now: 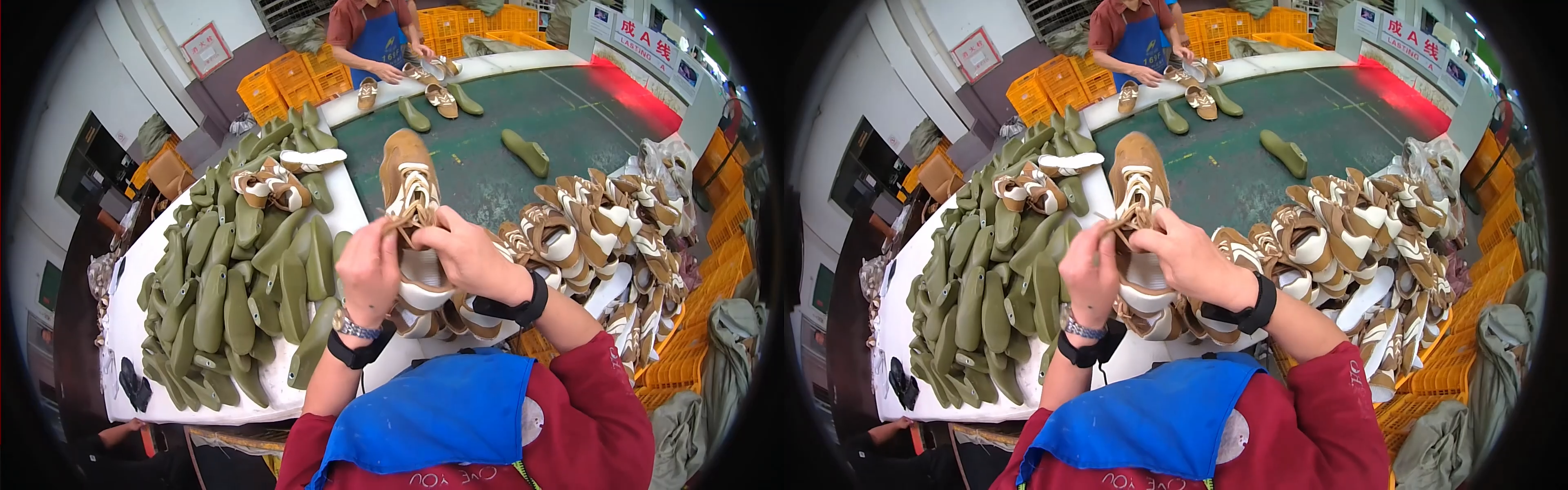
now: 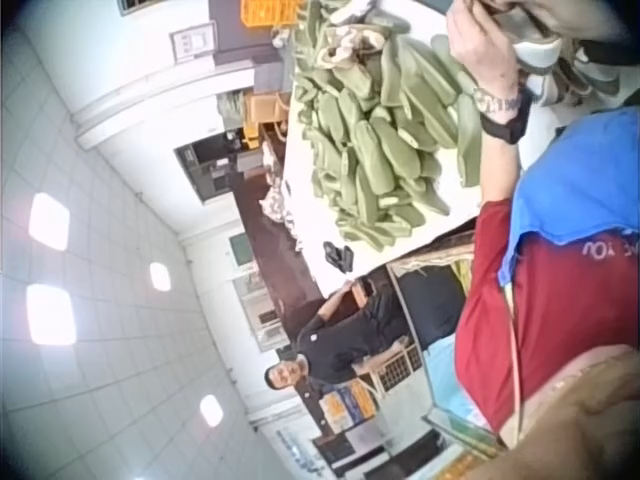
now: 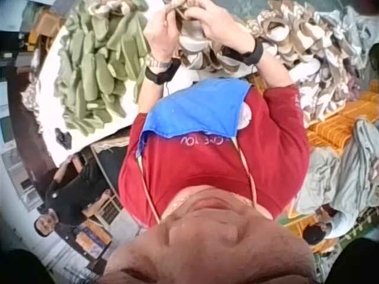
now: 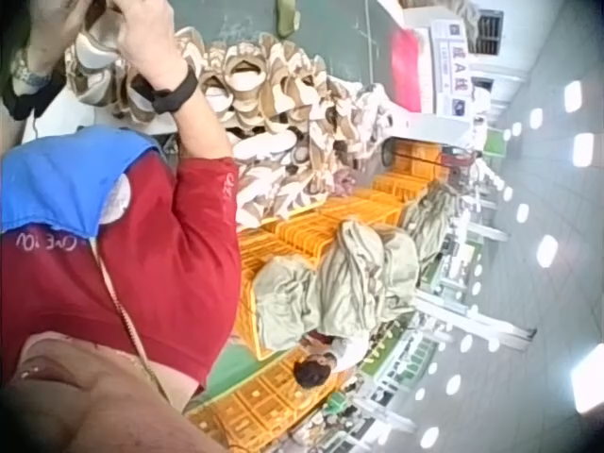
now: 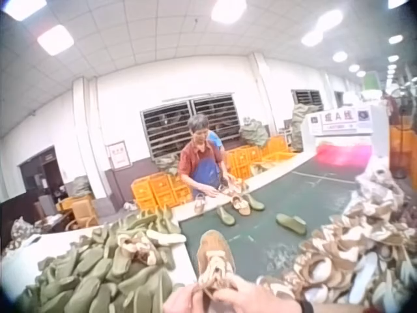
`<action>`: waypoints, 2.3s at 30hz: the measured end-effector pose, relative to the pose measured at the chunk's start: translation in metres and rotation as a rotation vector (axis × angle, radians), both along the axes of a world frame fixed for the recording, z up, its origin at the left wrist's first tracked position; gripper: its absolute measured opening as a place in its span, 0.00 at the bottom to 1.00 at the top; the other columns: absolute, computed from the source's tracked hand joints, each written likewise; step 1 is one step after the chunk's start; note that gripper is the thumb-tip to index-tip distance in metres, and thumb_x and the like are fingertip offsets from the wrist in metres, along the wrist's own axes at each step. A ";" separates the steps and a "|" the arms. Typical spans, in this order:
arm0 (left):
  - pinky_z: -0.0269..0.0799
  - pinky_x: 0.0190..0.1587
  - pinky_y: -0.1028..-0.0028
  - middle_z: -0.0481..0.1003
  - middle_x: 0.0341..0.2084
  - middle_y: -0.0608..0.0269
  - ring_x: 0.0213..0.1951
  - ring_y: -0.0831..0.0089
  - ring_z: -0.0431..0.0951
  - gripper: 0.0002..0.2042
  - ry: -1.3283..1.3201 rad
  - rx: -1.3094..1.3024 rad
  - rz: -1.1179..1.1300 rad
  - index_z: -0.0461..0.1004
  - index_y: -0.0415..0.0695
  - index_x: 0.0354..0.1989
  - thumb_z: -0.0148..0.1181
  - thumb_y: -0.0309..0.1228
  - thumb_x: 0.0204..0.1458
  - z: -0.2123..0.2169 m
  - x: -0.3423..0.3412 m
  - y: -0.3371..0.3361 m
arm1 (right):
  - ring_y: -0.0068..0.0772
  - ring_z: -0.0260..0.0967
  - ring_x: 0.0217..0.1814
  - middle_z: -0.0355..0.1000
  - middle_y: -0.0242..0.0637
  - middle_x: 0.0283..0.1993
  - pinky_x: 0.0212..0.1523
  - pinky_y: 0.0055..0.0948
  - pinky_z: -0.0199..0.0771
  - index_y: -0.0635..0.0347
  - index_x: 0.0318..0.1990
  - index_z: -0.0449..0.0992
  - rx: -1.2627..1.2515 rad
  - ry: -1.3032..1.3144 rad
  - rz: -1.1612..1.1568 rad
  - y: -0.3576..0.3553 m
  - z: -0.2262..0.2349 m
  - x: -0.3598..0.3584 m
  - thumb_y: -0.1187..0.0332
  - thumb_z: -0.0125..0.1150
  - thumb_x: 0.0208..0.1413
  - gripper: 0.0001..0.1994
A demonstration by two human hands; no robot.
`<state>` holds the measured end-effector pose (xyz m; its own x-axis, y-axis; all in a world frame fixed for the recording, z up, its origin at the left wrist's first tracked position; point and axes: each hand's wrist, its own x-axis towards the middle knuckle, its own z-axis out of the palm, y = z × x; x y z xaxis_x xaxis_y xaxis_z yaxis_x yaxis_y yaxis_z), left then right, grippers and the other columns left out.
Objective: Sorting plastic shoe lasts, pairing finished sneaker parts, and placing them onto the production line conveyor.
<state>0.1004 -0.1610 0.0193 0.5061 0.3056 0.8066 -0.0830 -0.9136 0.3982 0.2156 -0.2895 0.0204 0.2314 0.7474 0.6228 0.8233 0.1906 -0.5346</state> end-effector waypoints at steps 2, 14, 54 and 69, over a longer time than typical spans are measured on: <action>0.71 0.31 0.69 0.75 0.26 0.52 0.27 0.59 0.76 0.08 -0.030 -0.158 -0.021 0.73 0.38 0.39 0.53 0.21 0.51 0.004 0.000 0.010 | 0.52 0.65 0.34 0.61 0.47 0.33 0.34 0.40 0.67 0.58 0.34 0.71 0.053 0.007 0.061 -0.001 -0.005 -0.003 0.81 0.49 0.44 0.10; 0.71 0.33 0.65 0.68 0.32 0.57 0.35 0.58 0.73 0.18 0.350 0.140 -0.086 0.71 0.48 0.44 0.52 0.18 0.42 0.019 -0.010 -0.006 | 0.49 0.68 0.30 0.66 0.46 0.32 0.30 0.37 0.69 0.63 0.39 0.64 0.282 0.152 -0.122 0.003 -0.015 -0.013 0.81 0.52 0.51 0.09; 0.69 0.45 0.63 0.66 0.42 0.46 0.43 0.50 0.69 0.17 0.188 0.045 -0.517 0.65 0.36 0.39 0.56 0.23 0.37 -0.030 -0.060 -0.011 | 0.17 0.68 0.24 0.74 0.31 0.24 0.28 0.21 0.70 0.65 0.46 0.73 -0.260 0.606 -0.523 -0.176 -0.022 -0.101 0.74 0.51 0.54 0.13; 0.72 0.39 0.66 0.65 0.43 0.52 0.42 0.56 0.69 0.16 0.328 -0.152 0.360 0.64 0.38 0.40 0.55 0.24 0.39 -0.038 -0.191 0.016 | 0.36 0.73 0.23 0.73 0.43 0.25 0.26 0.26 0.72 0.61 0.40 0.76 -0.431 -0.057 0.528 0.030 0.030 -0.133 0.73 0.61 0.46 0.12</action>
<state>-0.0908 -0.1452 -0.0184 0.5660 0.6089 0.5557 0.3779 -0.7908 0.4816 0.0829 -0.2600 0.0507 -0.2563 0.9351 0.2446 0.7077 0.3539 -0.6114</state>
